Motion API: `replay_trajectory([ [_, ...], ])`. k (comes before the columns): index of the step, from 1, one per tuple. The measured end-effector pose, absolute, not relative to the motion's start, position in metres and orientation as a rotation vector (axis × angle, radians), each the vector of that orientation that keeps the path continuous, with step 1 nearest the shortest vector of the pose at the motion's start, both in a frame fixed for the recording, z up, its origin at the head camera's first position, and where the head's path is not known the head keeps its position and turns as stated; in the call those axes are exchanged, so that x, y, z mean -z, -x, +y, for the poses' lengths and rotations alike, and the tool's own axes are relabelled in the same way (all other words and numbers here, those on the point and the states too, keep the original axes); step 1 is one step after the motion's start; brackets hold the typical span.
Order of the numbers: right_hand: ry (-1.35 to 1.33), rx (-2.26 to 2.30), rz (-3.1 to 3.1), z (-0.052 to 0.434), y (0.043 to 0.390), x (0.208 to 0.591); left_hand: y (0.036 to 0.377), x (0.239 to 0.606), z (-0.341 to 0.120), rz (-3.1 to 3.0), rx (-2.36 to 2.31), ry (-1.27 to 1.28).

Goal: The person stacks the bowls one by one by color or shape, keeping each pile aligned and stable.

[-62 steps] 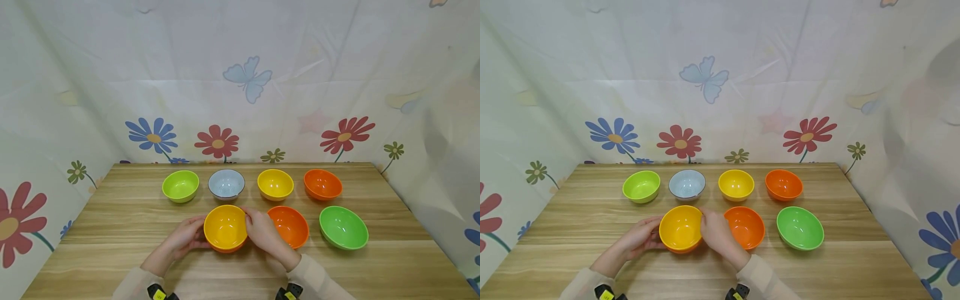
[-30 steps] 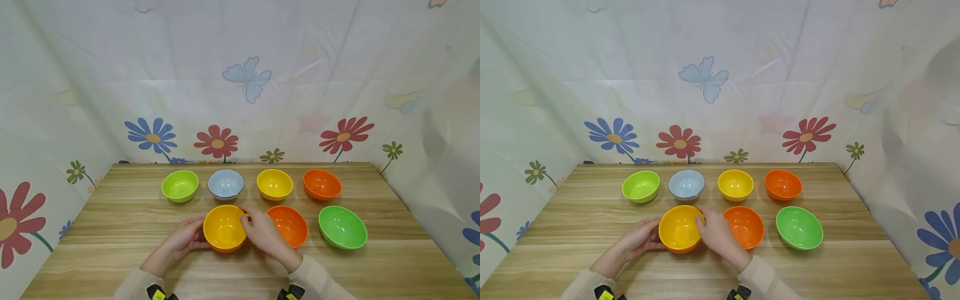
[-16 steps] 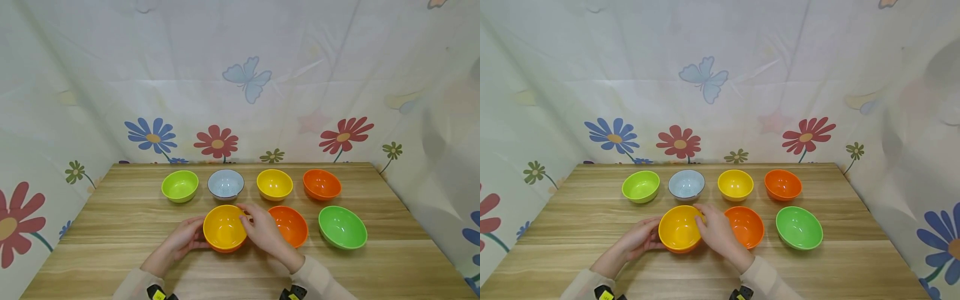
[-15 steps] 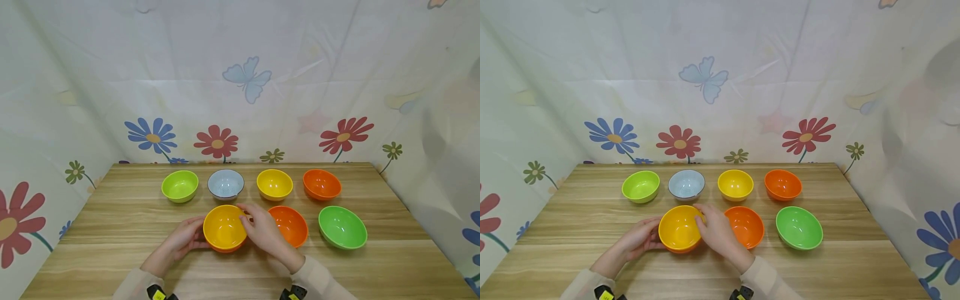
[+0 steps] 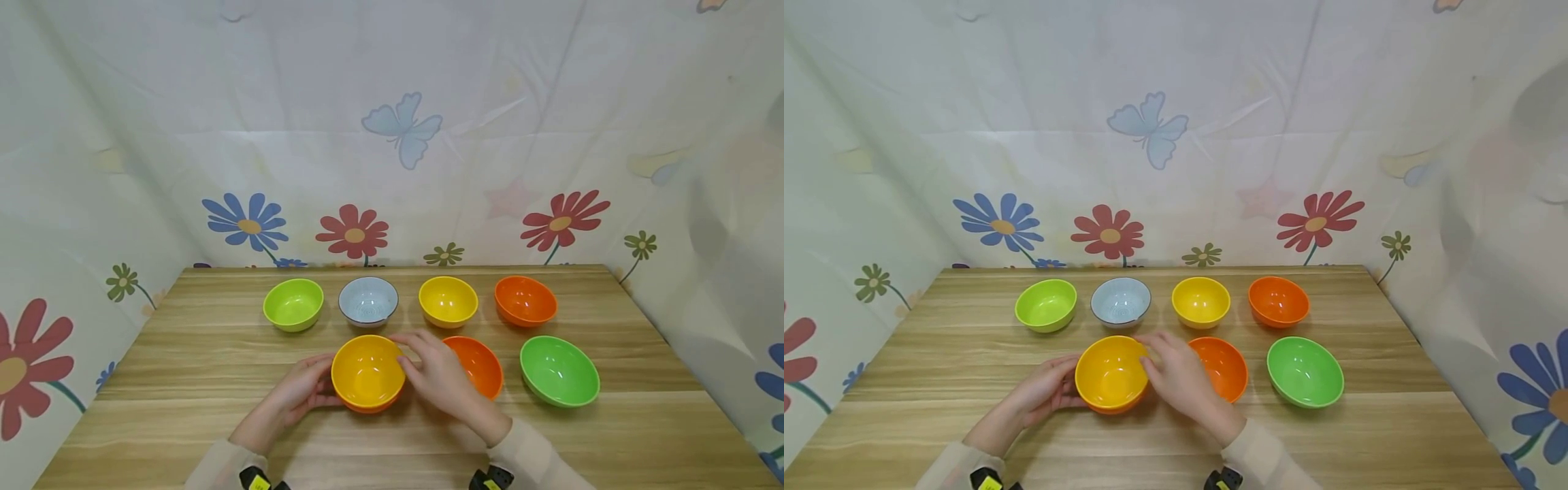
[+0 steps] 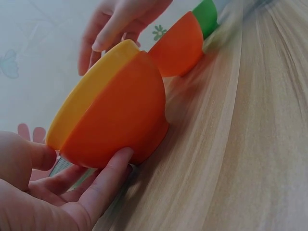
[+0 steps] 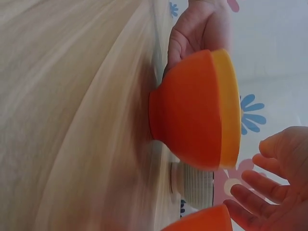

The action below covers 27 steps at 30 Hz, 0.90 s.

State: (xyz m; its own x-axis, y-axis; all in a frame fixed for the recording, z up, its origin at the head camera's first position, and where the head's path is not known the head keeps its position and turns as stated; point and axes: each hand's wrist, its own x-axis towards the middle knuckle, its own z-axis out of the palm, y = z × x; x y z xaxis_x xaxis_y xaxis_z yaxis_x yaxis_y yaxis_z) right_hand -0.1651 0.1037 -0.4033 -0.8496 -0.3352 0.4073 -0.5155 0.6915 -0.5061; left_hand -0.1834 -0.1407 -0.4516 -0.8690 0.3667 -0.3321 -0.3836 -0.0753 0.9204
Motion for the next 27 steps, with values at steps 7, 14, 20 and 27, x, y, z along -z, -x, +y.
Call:
replay_trajectory([
  [7,-0.722,-0.751,-2.595,0.112,0.166,0.403,0.183,0.452,-0.141,1.712,-1.986,0.023],
  [14,-0.747,-0.618,-2.546,0.125,0.169,0.400,0.183,0.452,-0.140,1.719,-1.982,0.031],
  [20,-0.746,-0.621,-2.500,0.141,0.173,0.394,0.183,0.452,-0.140,1.723,-1.982,0.041],
  [27,-0.676,-0.626,-2.581,0.159,0.174,0.393,0.183,0.451,-0.140,1.721,-1.982,0.042],
])
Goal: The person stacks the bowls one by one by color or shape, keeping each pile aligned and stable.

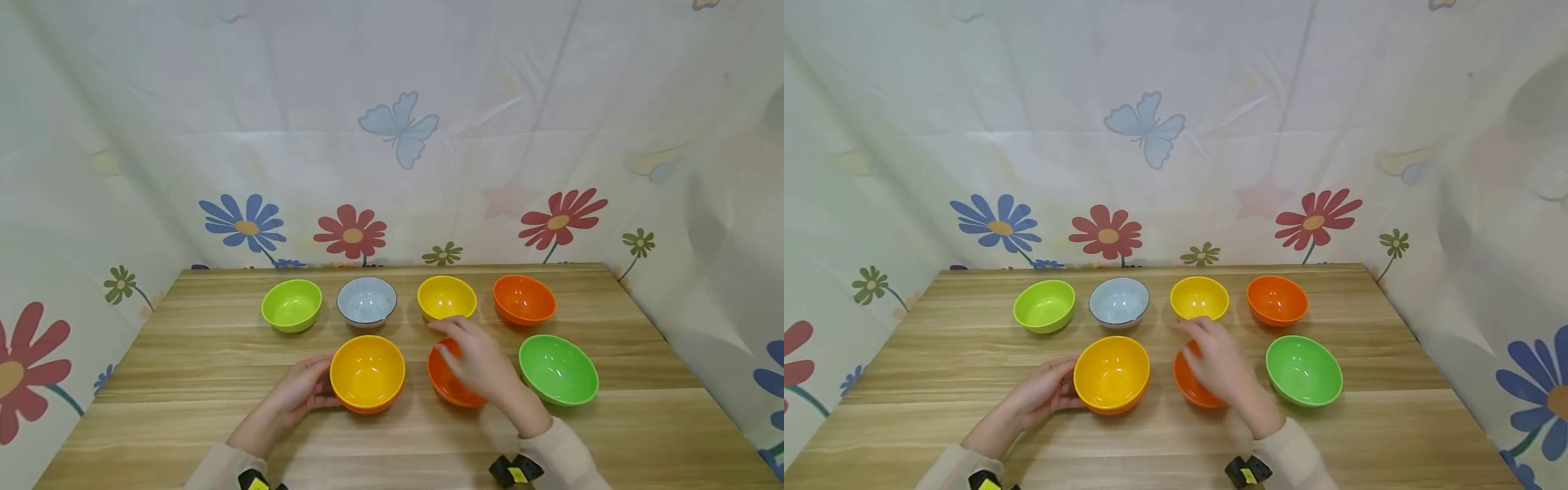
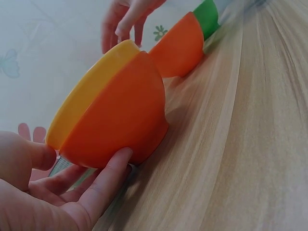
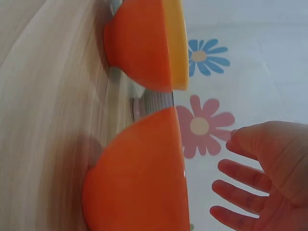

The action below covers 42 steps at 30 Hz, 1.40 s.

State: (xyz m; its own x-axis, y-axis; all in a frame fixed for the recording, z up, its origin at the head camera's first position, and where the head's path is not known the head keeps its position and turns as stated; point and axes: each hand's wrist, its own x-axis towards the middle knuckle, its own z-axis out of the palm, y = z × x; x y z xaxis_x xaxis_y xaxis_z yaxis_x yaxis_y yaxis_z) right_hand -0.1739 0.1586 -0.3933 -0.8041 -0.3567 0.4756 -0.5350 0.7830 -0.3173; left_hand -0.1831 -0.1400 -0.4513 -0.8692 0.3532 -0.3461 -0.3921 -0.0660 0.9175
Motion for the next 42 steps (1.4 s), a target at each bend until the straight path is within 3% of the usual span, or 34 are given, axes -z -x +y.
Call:
replay_trajectory([
  [42,-0.390,-0.544,-2.791,0.197,0.170,0.397,0.182,0.451,-0.141,1.707,-1.987,0.037],
])
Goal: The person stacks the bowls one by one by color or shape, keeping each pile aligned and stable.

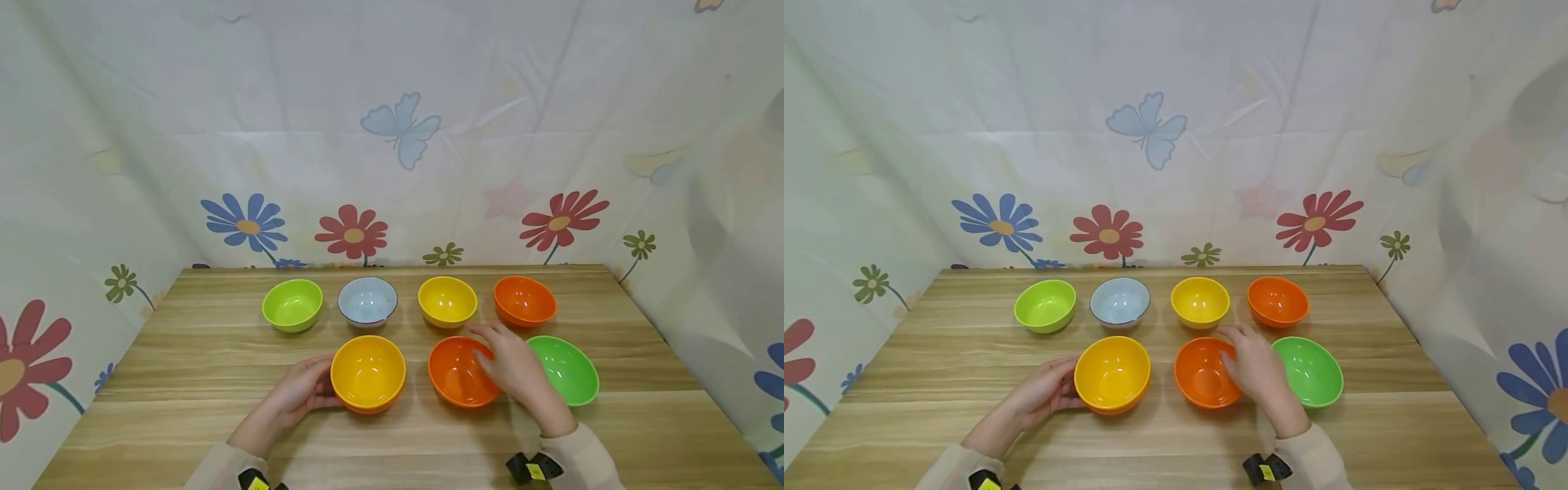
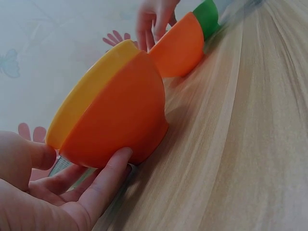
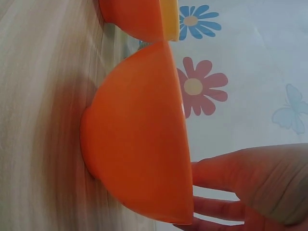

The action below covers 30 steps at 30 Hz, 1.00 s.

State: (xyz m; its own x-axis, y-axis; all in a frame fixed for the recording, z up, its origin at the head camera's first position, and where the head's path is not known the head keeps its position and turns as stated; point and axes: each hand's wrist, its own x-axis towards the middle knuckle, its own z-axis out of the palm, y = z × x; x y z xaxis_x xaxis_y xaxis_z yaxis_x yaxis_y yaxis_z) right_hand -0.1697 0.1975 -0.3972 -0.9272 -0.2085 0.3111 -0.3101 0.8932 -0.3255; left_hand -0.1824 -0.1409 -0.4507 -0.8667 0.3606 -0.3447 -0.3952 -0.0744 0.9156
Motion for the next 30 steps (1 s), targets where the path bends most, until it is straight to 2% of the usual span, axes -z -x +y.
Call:
replay_trajectory([
  [30,-0.233,-0.508,-2.848,0.1982,0.1713,0.4000,0.1813,0.4493,-0.1410,1.713,-1.984,0.023],
])
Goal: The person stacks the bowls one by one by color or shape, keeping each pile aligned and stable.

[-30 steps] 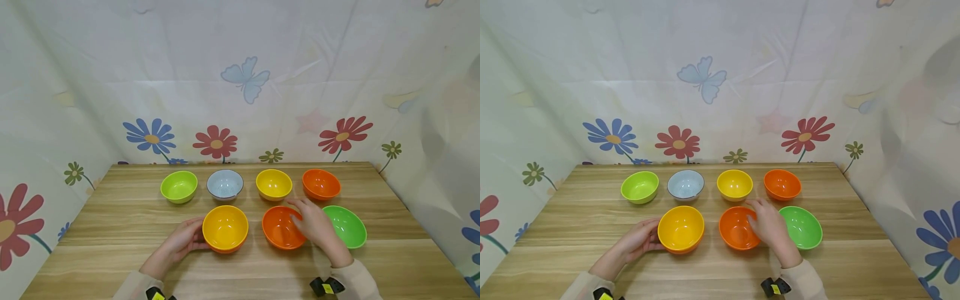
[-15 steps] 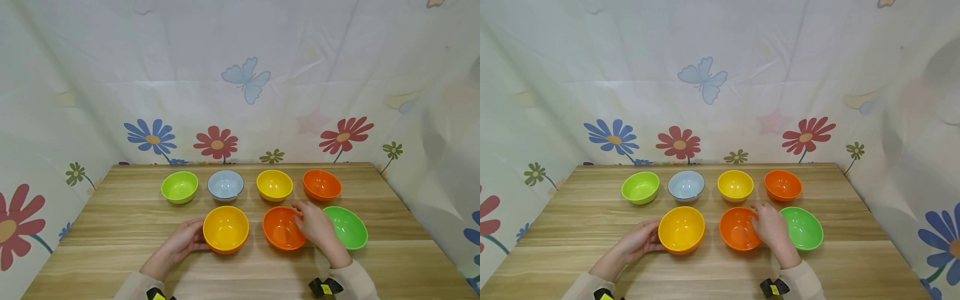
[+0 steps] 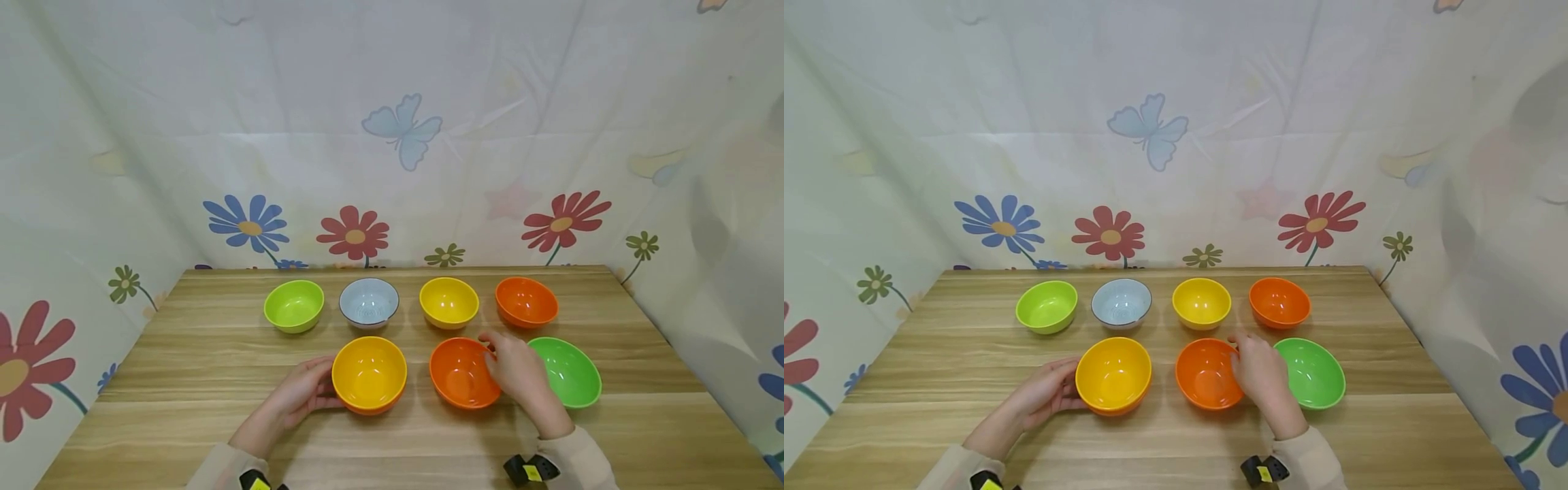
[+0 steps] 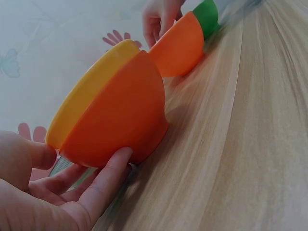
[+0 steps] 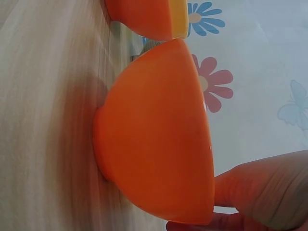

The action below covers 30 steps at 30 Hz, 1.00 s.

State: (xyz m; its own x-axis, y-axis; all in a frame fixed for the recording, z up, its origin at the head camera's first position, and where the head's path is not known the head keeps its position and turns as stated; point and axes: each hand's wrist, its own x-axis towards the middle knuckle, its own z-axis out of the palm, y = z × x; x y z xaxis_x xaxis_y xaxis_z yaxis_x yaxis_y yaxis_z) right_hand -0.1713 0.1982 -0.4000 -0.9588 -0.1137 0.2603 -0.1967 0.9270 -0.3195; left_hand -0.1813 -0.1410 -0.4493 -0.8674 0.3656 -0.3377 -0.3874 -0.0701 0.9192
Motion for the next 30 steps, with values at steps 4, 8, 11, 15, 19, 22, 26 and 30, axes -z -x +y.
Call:
replay_trajectory([
  [4,-0.251,-0.505,-2.818,0.1973,0.1717,0.4012,0.1820,0.4501,-0.1412,1.710,-1.991,0.024],
  [8,-0.264,-0.513,-2.802,0.1974,0.1719,0.4028,0.1822,0.4512,-0.1414,1.711,-1.994,0.027],
  [11,-0.271,-0.511,-2.791,0.1975,0.1716,0.4039,0.1819,0.4515,-0.1415,1.709,-1.996,0.025],
  [15,-0.270,-0.513,-2.785,0.1976,0.1714,0.4049,0.1817,0.4518,-0.1415,1.704,-1.997,0.023],
  [19,-0.252,-0.525,-2.803,0.1978,0.1713,0.4052,0.1819,0.4520,-0.1414,1.702,-1.994,0.020],
  [22,-0.235,-0.534,-2.821,0.1979,0.1713,0.4049,0.1818,0.4522,-0.1413,1.702,-1.991,0.020],
  [26,-0.218,-0.543,-2.839,0.1986,0.1720,0.4049,0.1820,0.4525,-0.1414,1.702,-1.990,0.017],
  [30,-0.201,-0.553,-2.851,0.1992,0.1727,0.4050,0.1823,0.4528,-0.1416,1.703,-1.991,0.017],
])
